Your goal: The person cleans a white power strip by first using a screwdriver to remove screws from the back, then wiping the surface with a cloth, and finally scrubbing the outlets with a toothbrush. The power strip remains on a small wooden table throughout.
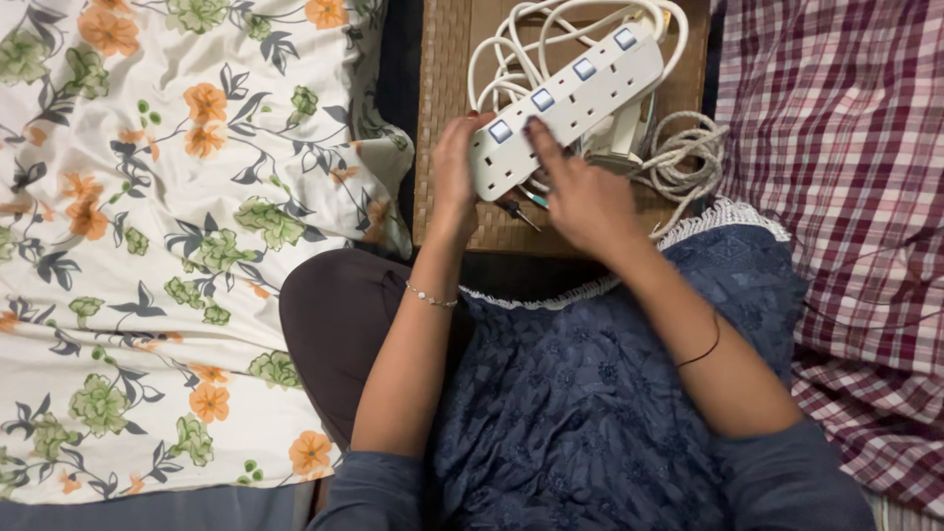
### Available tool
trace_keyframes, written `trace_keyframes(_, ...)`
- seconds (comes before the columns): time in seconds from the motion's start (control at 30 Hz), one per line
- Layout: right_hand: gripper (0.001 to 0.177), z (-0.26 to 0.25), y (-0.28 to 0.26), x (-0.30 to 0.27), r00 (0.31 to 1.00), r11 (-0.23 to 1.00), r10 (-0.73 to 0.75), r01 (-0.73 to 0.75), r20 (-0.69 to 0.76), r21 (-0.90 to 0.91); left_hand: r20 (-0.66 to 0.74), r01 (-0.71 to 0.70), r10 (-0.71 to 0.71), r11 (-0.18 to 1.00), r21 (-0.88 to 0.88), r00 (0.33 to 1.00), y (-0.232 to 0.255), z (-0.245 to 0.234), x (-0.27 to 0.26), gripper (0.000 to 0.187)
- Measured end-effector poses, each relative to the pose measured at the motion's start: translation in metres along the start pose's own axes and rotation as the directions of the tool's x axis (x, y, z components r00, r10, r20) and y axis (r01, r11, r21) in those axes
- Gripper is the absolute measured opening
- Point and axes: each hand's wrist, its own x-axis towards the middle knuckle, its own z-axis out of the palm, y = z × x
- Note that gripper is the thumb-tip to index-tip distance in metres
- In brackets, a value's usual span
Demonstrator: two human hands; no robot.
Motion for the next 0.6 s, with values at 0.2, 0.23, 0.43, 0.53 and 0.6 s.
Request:
trace_keyframes(0.2,0.09,-0.001,-0.002,-0.004,0.977,0.988,-0.109,0.126,-0.182,0.087,0.017,-0.116,0.115,0.992,0.045,0.993,-0.013,0.007,0.002,0.027)
trace_keyframes(0.23,0.089,-0.002,-0.006,-0.003,0.98,0.991,-0.098,0.112,-0.172,0.077,0.026,-0.168,0.167,0.985,0.042,0.986,-0.015,0.008,0.004,0.026)
trace_keyframes(0.43,0.087,-0.011,0.0,0.008,0.979,0.998,-0.007,0.019,-0.202,0.057,0.065,-0.333,0.327,0.934,0.129,0.943,-0.029,0.01,0.005,0.027)
trace_keyframes(0.53,0.091,-0.002,-0.005,0.007,0.994,0.997,-0.016,0.024,-0.11,0.067,0.067,-0.266,0.261,0.961,0.076,0.963,-0.028,0.009,0.006,0.029)
trace_keyframes(0.6,0.094,0.012,-0.018,0.002,1.0,0.996,-0.017,0.019,-0.024,0.085,0.047,-0.231,0.231,0.973,0.003,0.972,-0.026,0.006,0.006,0.029)
